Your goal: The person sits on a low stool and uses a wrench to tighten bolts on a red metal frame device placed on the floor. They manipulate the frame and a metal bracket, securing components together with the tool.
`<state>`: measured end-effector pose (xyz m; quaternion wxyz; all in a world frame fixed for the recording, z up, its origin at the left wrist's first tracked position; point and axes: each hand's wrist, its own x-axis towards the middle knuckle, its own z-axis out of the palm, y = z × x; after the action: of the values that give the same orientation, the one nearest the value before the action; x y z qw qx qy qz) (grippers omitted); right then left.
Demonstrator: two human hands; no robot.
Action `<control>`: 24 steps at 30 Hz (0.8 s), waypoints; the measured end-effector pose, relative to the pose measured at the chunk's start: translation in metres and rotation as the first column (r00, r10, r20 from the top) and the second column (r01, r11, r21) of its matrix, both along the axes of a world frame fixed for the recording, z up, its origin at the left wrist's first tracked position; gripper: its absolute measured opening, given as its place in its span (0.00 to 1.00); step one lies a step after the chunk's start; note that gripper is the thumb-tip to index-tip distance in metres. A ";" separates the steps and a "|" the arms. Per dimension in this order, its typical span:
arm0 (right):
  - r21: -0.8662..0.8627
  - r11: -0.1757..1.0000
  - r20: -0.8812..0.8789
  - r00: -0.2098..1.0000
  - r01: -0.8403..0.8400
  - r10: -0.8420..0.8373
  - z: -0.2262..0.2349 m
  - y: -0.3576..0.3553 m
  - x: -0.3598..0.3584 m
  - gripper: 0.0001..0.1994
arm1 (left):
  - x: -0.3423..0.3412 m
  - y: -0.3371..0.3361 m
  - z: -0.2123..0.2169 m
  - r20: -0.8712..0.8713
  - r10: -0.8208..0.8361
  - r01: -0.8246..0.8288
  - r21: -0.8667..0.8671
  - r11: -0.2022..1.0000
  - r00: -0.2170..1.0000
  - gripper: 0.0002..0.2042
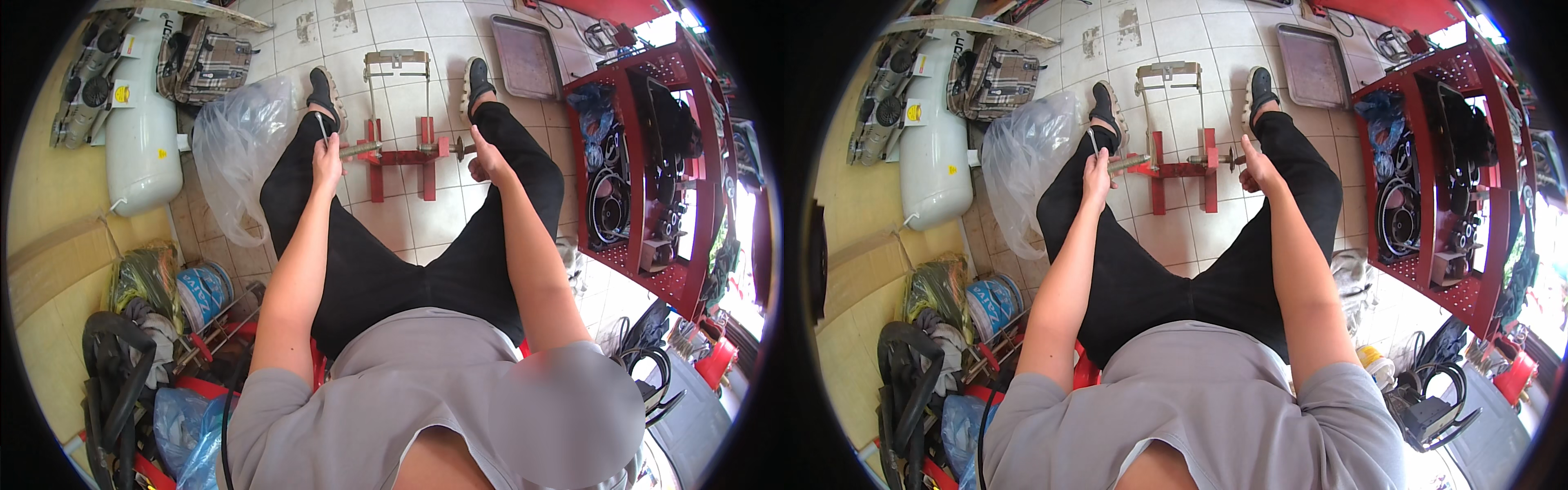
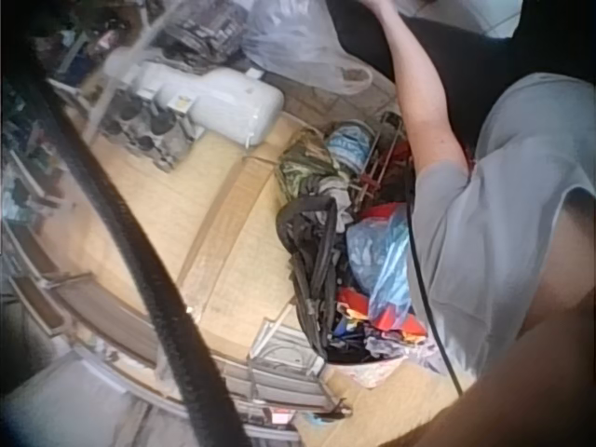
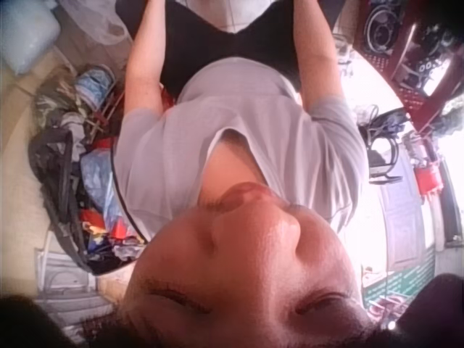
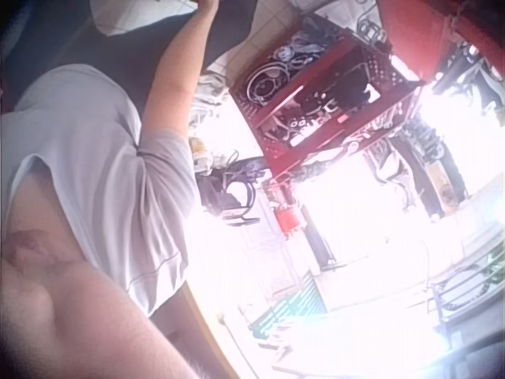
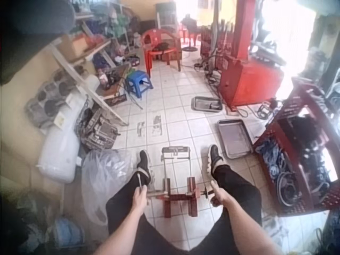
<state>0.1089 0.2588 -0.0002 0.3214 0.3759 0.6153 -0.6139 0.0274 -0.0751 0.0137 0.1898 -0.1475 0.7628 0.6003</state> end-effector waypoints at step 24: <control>0.103 0.995 -0.116 0.993 0.016 -0.004 0.014 -0.013 0.000 0.43 | 0.000 0.001 0.000 -0.008 -0.003 0.003 -0.002 1.000 1.000 0.20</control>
<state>0.1092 0.2455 0.0142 0.2624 0.3589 0.6621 -0.6034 0.0275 -0.0745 0.0139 0.1877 -0.1440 0.7645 0.5997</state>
